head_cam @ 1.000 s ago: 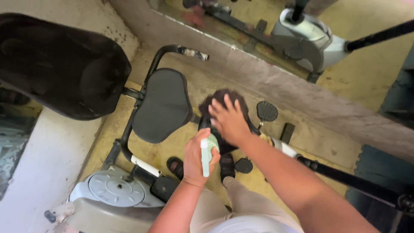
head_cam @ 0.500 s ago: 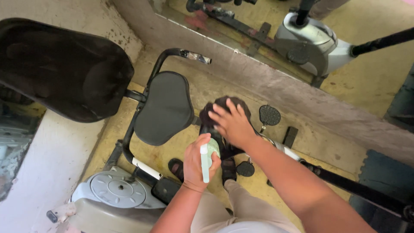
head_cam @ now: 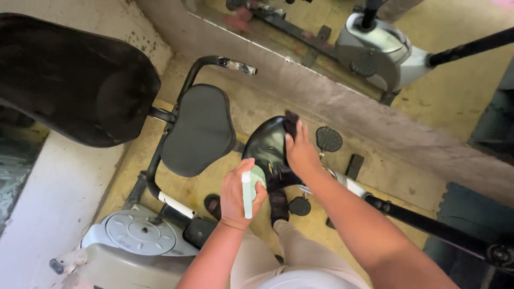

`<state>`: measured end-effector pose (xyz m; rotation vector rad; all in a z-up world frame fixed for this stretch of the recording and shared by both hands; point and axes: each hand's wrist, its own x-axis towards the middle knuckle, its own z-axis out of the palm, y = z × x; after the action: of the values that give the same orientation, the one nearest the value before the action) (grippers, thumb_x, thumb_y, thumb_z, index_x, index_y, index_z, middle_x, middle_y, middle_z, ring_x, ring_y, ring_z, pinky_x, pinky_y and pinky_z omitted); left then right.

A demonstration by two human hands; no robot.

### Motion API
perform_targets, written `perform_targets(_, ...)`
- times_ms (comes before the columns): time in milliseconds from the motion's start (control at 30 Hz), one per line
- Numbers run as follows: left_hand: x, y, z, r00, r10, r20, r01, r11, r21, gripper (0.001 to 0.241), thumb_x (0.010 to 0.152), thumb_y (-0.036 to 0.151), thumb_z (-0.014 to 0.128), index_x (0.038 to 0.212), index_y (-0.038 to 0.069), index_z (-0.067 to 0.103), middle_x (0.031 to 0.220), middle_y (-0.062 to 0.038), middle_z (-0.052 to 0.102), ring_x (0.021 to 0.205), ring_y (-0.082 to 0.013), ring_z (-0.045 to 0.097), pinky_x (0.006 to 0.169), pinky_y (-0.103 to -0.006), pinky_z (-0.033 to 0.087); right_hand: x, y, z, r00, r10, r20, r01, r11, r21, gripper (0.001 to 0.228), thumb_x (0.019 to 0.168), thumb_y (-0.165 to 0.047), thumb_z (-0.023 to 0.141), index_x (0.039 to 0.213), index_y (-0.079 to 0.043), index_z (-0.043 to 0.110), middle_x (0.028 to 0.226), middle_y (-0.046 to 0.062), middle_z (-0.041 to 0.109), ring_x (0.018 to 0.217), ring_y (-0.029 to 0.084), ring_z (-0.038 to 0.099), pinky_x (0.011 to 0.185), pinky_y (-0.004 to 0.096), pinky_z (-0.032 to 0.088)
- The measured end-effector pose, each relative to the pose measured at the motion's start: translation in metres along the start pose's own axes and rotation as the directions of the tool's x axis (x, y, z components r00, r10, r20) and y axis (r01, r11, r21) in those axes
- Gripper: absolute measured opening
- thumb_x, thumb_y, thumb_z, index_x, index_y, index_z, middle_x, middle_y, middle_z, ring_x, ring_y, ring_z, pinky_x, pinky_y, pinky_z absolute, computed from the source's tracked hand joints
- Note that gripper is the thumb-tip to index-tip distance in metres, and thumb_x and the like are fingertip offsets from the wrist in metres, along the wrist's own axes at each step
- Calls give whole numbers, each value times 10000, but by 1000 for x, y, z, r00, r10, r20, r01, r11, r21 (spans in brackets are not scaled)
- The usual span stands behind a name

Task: Cleaning and wiping down various exercise bikes and gym equipment using a spray bottle and cloth.

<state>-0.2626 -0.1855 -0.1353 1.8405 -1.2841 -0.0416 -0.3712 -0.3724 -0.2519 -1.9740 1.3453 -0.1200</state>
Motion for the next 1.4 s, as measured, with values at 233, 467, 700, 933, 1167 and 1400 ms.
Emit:
perform_targets(233, 2, 1, -1, 1000, -28, 0, 28, 999, -22, 573, 771, 81, 701, 1317, 53, 527, 1319, -139, 663, 1104, -335, 662, 977, -426, 503, -59, 28, -18, 981, 60, 182, 61, 803, -593, 702, 1030, -466, 396, 1617, -129, 212, 1628, 95, 357, 1408, 352, 452, 1138, 629, 338)
perform_targets(467, 6, 2, -2, 999, -39, -13, 39, 999, -16, 551, 778, 98, 700, 1305, 54, 544, 1300, -137, 671, 1091, -338, 668, 979, -427, 510, 12, 24, -2, 997, -39, 72, 56, 964, -259, 662, 1066, -472, 356, 1610, -104, 272, 1632, 156, 324, 1471, 419, 342, 1148, 608, 311)
perform_targets(700, 3, 0, 0, 999, -39, -2, 39, 999, -3, 525, 789, 109, 697, 1291, 59, 551, 1291, -134, 678, 1080, -340, 677, 977, -429, 512, 42, -90, -21, 956, -234, 179, 286, 882, -375, 491, 1038, -428, 409, 1464, -196, 491, 1638, 77, 306, 1493, 407, 221, 1153, 620, 226)
perform_targets(933, 6, -3, 0, 1000, -17, -3, 17, 1000, 0, 532, 788, 112, 693, 1293, 50, 541, 1294, -140, 671, 1088, -346, 669, 988, -434, 510, -19, -55, -35, 700, -629, 339, 714, 621, -324, 461, 981, -357, 571, 1414, -202, 593, 1562, 8, 443, 1512, 331, 258, 1181, 664, 193)
perform_targets(1167, 5, -4, -2, 999, -46, 12, 46, 999, -27, 517, 802, 110, 691, 1295, 53, 548, 1302, -142, 679, 1094, -338, 677, 979, -426, 518, -68, -6, -58, 591, -618, 519, 777, 608, -161, 571, 900, -308, 671, 1444, -208, 530, 1582, -7, 412, 1513, 290, 247, 1191, 567, 160)
perform_targets(1400, 6, -7, -2, 1000, 4, 2, -5, 1000, 23, 502, 811, 118, 676, 1288, 54, 532, 1277, -147, 669, 1094, -340, 673, 977, -422, 525, -12, -41, -40, 667, -674, 318, 745, 610, -269, 543, 940, -251, 674, 1464, -213, 534, 1579, 10, 446, 1504, 298, 315, 1197, 571, 275)
